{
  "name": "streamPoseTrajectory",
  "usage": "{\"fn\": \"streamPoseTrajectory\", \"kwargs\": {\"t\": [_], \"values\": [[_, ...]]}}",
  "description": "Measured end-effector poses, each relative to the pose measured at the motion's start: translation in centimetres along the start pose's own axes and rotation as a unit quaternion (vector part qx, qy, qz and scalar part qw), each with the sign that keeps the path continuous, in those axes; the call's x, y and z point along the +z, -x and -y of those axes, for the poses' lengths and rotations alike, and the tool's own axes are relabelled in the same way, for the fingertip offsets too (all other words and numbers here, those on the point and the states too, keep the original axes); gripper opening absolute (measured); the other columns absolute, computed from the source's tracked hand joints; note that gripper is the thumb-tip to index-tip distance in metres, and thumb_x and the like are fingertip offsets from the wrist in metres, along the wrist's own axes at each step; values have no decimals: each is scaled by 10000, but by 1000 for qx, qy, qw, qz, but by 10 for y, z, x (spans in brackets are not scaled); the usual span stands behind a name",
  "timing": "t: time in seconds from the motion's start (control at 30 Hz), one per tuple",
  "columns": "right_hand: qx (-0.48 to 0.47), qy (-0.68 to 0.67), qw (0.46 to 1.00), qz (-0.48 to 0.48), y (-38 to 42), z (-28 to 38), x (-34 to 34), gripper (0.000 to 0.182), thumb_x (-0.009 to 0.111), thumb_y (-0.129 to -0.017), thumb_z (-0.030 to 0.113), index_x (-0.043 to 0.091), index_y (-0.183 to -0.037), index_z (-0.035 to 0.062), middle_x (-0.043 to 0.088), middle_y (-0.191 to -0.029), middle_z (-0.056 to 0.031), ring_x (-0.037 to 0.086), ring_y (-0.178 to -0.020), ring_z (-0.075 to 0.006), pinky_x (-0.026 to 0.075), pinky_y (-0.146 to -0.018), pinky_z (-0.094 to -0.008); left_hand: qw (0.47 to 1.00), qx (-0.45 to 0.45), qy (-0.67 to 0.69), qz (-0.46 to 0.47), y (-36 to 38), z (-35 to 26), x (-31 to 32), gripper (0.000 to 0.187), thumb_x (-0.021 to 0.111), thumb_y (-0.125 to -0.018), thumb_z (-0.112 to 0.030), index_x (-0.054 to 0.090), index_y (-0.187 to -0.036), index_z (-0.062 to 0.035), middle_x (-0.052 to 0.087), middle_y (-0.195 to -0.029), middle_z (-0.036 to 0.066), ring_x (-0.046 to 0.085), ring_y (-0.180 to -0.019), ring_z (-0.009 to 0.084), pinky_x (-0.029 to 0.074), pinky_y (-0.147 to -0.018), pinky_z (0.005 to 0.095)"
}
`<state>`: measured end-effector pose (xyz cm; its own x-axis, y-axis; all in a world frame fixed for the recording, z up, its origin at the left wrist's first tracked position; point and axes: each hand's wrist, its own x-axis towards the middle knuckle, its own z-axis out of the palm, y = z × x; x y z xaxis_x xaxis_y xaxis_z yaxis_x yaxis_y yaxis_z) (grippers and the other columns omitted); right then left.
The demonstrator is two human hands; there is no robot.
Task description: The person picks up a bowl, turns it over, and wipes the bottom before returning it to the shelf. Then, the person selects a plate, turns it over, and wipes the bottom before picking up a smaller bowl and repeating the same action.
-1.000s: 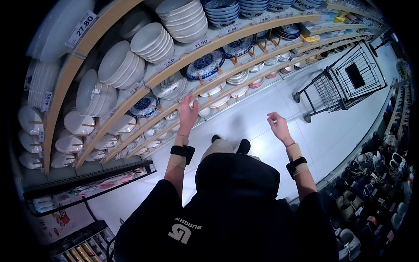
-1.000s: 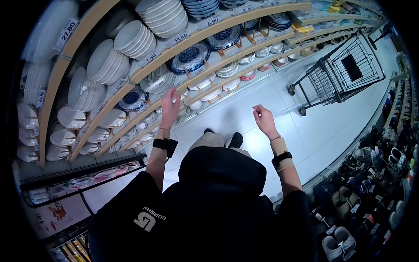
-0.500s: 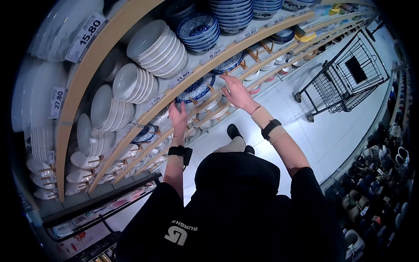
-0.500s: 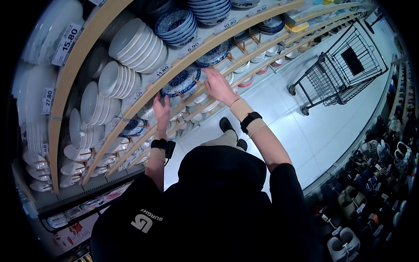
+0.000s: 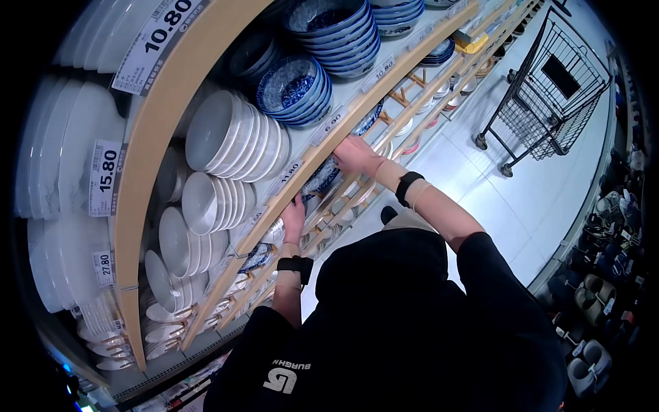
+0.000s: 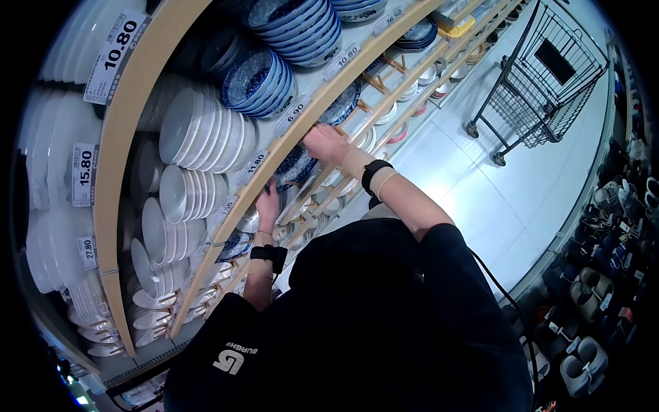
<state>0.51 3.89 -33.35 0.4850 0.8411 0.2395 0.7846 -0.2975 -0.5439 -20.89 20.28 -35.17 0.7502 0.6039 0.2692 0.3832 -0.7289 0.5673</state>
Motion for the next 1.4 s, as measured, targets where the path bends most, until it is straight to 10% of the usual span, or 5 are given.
{"fn": "streamPoseTrajectory", "kwargs": {"t": [0.33, 1.17, 1.4], "values": [[-48, 18, 999, -18, 3, 3, 2, 189, 657, -770, 85, 659, -951, 31, 659, -925, -181, 645, -913, -362, 526, -801, -446, 987, 33, -144, 65, -6, 24, 5, 204, 561, -883, -112, 700, -976, 6, 690, -909, 244, 612, -901, 484, 417, -884, 582], [-14, -60, 988, 143, -23, -2, 14, 301, 534, -919, 222, 647, -1162, 86, 678, -1085, -177, 627, -1019, -380, 488, -893, -437, 981, -44, -146, 124, 1, 2, 6, 282, 563, -921, -195, 693, -1117, -39, 682, -1077, 225, 610, -1017, 445, 464, -917, 520], [-65, -13, 987, 148, -18, 6, -11, 329, 574, -871, 185, 631, -1179, 87, 670, -1030, -198, 630, -980, -392, 498, -840, -454, 995, -67, -73, -32, 20, -26, -3, 240, 611, -914, -148, 662, -1107, -15, 676, -1049, 224, 600, -1015, 455, 441, -927, 518]]}}
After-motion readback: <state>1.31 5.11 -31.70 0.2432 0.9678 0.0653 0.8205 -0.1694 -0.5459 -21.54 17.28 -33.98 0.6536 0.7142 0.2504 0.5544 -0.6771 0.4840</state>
